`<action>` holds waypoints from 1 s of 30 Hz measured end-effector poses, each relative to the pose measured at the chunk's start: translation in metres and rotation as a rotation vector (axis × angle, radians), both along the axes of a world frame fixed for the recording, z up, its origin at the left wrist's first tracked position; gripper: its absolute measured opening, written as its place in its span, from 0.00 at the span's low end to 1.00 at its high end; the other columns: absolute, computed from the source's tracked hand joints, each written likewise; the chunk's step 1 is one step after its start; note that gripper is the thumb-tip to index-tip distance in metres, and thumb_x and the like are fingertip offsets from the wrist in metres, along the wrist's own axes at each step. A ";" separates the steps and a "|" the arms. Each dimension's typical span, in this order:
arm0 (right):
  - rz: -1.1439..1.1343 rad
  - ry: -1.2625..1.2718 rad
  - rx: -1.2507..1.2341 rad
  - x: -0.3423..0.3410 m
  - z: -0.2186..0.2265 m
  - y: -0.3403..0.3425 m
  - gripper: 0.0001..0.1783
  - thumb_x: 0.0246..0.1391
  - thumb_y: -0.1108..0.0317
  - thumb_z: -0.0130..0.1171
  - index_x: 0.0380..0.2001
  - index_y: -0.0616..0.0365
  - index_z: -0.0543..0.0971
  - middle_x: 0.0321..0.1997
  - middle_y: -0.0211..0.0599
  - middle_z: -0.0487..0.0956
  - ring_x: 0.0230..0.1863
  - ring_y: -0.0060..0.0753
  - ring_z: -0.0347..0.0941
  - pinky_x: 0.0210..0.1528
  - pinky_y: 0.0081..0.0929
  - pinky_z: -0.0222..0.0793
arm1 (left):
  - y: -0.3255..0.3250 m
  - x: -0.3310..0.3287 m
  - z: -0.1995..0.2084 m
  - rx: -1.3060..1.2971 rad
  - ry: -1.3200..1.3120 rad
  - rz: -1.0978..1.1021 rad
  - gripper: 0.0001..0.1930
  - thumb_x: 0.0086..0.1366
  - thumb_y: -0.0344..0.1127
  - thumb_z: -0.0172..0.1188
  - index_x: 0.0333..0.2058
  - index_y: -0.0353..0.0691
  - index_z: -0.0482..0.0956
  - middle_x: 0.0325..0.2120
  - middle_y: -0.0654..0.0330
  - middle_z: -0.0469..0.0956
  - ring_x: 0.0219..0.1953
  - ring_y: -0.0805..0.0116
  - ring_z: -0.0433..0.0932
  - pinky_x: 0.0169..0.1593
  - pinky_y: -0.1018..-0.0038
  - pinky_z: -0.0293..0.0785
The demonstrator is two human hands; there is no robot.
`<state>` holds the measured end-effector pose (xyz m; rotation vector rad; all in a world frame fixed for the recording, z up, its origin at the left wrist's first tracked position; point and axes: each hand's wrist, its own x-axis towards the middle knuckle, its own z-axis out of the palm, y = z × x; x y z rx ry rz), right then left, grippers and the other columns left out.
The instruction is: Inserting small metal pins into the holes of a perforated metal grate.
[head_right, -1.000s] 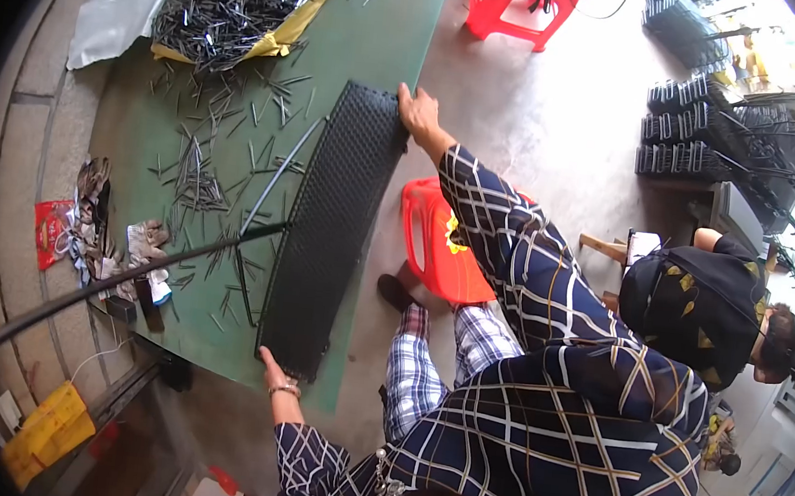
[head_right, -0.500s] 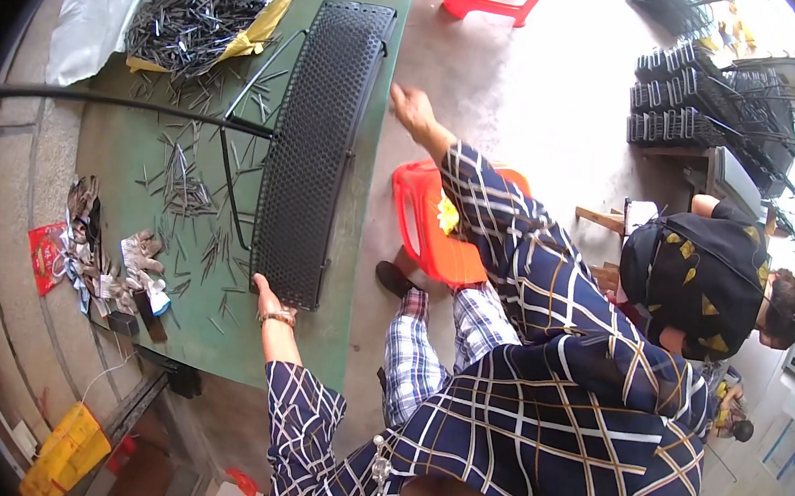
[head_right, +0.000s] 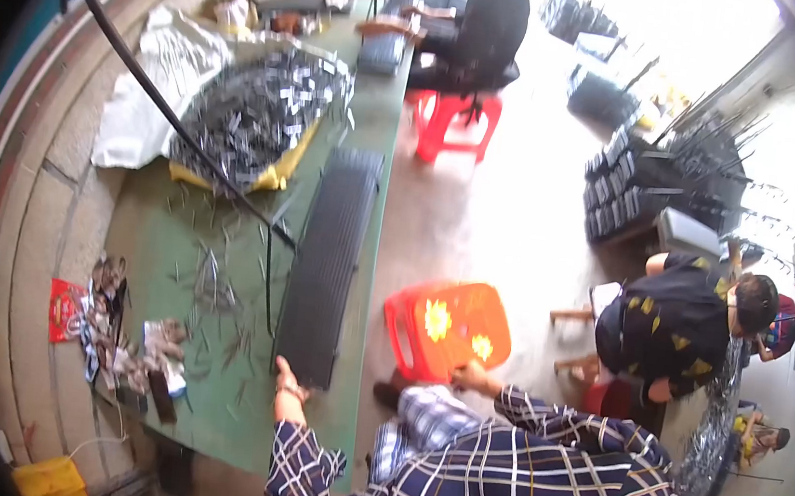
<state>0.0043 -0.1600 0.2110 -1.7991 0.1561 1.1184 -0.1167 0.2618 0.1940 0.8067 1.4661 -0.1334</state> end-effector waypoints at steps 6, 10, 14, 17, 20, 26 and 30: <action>0.289 -0.224 -0.172 0.005 0.036 -0.019 0.14 0.51 0.64 0.51 0.33 0.65 0.78 0.24 0.36 0.79 0.22 0.25 0.75 0.24 0.22 0.72 | 0.022 -0.042 -0.040 0.031 0.114 -0.022 0.48 0.50 0.76 0.34 0.60 0.45 0.51 0.57 0.52 0.59 0.55 0.44 0.62 0.51 0.41 0.60; 0.304 -0.314 -0.239 0.011 0.056 -0.020 0.14 0.48 0.65 0.49 0.29 0.66 0.78 0.19 0.39 0.77 0.21 0.27 0.75 0.25 0.25 0.71 | -0.002 -0.005 0.016 0.200 0.239 -0.052 0.51 0.51 0.75 0.34 0.54 0.27 0.60 0.51 0.45 0.66 0.51 0.50 0.68 0.49 0.57 0.68; 0.577 -0.396 -0.227 0.033 0.055 0.009 0.13 0.45 0.65 0.48 0.24 0.62 0.78 0.17 0.44 0.76 0.20 0.30 0.76 0.25 0.28 0.71 | 0.001 -0.006 0.051 0.103 0.149 0.047 0.51 0.51 0.75 0.33 0.53 0.28 0.61 0.52 0.47 0.66 0.51 0.49 0.68 0.51 0.56 0.67; 0.726 -0.386 -0.247 0.063 0.034 0.040 0.14 0.45 0.65 0.46 0.25 0.63 0.78 0.17 0.41 0.76 0.20 0.31 0.76 0.24 0.28 0.71 | 0.012 -0.025 0.008 0.188 0.136 0.010 0.51 0.52 0.75 0.33 0.50 0.26 0.65 0.48 0.46 0.69 0.49 0.53 0.71 0.50 0.63 0.68; 0.984 -0.528 -0.311 0.128 -0.020 0.058 0.13 0.47 0.62 0.50 0.24 0.60 0.78 0.21 0.39 0.78 0.21 0.31 0.77 0.23 0.28 0.71 | 0.004 0.007 0.032 0.186 0.181 -0.019 0.51 0.52 0.76 0.32 0.49 0.26 0.66 0.47 0.47 0.71 0.47 0.53 0.72 0.48 0.64 0.69; 0.817 -0.519 -0.411 0.275 -0.088 0.190 0.18 0.47 0.54 0.50 0.24 0.60 0.79 0.24 0.44 0.78 0.27 0.38 0.76 0.28 0.32 0.71 | 0.012 0.061 0.034 0.122 0.308 -0.102 0.46 0.52 0.74 0.35 0.52 0.35 0.65 0.47 0.56 0.71 0.41 0.51 0.73 0.37 0.56 0.72; 0.696 -0.419 -0.602 0.310 -0.135 0.174 0.23 0.47 0.49 0.50 0.25 0.59 0.79 0.26 0.48 0.78 0.32 0.43 0.76 0.32 0.36 0.71 | 0.017 0.102 0.046 0.040 0.118 0.075 0.45 0.52 0.73 0.40 0.57 0.43 0.56 0.52 0.55 0.66 0.50 0.52 0.69 0.46 0.48 0.67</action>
